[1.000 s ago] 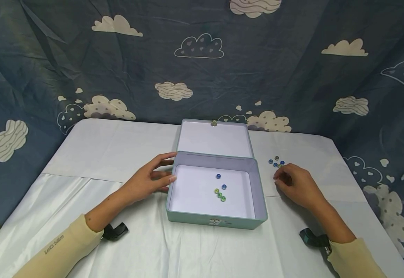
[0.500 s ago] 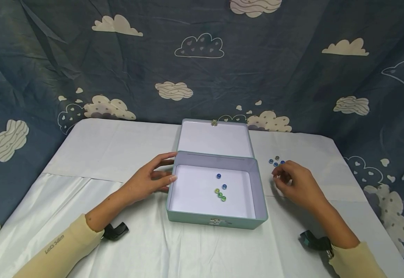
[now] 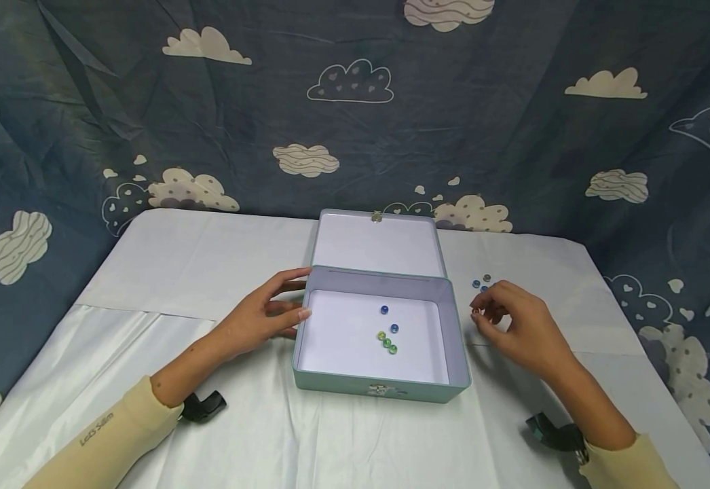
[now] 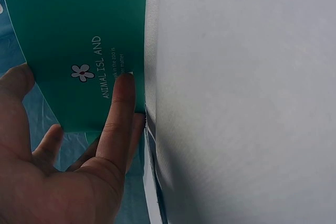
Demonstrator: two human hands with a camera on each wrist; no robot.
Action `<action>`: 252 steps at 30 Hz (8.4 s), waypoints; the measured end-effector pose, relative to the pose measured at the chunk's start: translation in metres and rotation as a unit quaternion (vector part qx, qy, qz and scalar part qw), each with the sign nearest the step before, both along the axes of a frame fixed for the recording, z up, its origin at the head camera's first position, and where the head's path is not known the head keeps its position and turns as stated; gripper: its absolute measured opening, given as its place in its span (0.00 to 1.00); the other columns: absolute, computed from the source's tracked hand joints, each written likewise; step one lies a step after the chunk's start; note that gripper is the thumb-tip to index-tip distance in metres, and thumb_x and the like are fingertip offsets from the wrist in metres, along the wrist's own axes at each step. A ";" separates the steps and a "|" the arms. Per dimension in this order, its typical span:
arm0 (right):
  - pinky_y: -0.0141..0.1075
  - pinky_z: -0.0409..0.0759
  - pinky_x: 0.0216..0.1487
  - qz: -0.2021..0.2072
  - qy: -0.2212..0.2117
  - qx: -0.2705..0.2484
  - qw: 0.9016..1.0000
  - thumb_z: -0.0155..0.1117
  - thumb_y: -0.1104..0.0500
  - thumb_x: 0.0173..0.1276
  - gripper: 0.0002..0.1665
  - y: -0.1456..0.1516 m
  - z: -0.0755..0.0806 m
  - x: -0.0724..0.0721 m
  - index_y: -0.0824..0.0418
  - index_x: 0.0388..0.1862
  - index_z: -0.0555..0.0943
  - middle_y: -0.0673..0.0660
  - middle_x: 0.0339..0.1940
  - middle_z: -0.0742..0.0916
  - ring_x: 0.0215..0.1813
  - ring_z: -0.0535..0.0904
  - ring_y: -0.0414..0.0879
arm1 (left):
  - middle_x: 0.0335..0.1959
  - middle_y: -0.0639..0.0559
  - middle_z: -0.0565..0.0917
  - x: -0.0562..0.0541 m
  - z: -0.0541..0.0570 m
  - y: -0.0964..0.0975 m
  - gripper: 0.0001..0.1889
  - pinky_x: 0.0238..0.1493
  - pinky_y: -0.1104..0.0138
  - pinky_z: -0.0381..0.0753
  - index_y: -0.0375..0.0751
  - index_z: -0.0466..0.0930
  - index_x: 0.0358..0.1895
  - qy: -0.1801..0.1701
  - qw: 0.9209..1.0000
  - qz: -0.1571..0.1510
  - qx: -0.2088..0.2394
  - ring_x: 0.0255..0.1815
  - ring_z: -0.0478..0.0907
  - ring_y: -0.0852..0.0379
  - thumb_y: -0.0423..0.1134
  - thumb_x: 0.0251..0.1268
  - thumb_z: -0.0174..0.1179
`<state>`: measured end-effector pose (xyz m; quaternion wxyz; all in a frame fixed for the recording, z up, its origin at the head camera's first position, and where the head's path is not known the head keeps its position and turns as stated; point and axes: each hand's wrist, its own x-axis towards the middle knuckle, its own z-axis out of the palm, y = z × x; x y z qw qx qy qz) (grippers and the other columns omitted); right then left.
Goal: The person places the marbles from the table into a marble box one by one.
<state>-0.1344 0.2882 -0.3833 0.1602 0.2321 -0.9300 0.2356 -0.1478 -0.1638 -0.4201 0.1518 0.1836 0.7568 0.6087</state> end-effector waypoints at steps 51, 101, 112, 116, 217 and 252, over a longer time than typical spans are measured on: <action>0.24 0.82 0.40 0.072 -0.010 -0.045 0.996 0.79 0.75 0.57 0.22 -0.013 0.006 0.010 0.53 0.44 0.86 0.45 0.42 0.86 0.37 0.80 0.38 | 0.80 0.42 0.66 0.000 0.000 0.001 0.39 0.49 0.56 0.92 0.62 0.59 0.84 0.005 1.000 0.002 -0.004 0.69 0.79 0.40 0.43 0.76 0.69; 0.39 0.83 0.40 -0.115 -0.094 0.021 0.989 0.72 0.66 0.69 0.24 0.054 -0.044 -0.035 0.65 0.64 0.83 0.64 0.57 0.82 0.41 0.79 0.52 | 0.80 0.39 0.66 0.000 0.000 0.001 0.40 0.48 0.58 0.92 0.60 0.58 0.85 0.013 1.000 0.001 -0.007 0.69 0.79 0.39 0.43 0.76 0.68; 0.47 0.82 0.44 -0.114 -0.118 0.043 0.986 0.70 0.64 0.70 0.26 0.056 -0.045 -0.037 0.68 0.66 0.81 0.66 0.59 0.82 0.44 0.77 0.53 | 0.80 0.39 0.66 0.000 0.000 0.001 0.40 0.48 0.56 0.92 0.60 0.58 0.84 0.009 1.000 0.004 -0.006 0.69 0.79 0.39 0.43 0.76 0.69; 0.46 0.82 0.43 -0.116 -0.119 0.045 0.985 0.70 0.64 0.70 0.25 0.056 -0.046 -0.037 0.67 0.65 0.81 0.66 0.59 0.82 0.44 0.77 0.53 | 0.80 0.39 0.66 -0.001 0.000 0.001 0.39 0.48 0.56 0.92 0.65 0.60 0.83 0.010 1.000 0.004 -0.004 0.68 0.80 0.39 0.44 0.76 0.69; 0.27 0.79 0.35 0.056 -0.063 -0.042 0.996 0.82 0.72 0.58 0.22 -0.017 0.010 0.015 0.47 0.41 0.86 0.41 0.38 0.84 0.35 0.79 0.40 | 0.80 0.41 0.66 -0.002 -0.001 0.001 0.38 0.48 0.56 0.92 0.70 0.61 0.82 0.010 1.000 0.006 -0.010 0.69 0.80 0.40 0.45 0.76 0.69; 0.28 0.80 0.34 0.044 -0.042 -0.038 0.997 0.80 0.71 0.61 0.18 -0.009 0.006 0.009 0.55 0.45 0.86 0.47 0.38 0.85 0.34 0.79 0.43 | 0.80 0.41 0.66 0.000 0.000 0.001 0.39 0.48 0.56 0.92 0.64 0.59 0.84 0.007 1.000 0.008 -0.009 0.69 0.79 0.39 0.43 0.76 0.69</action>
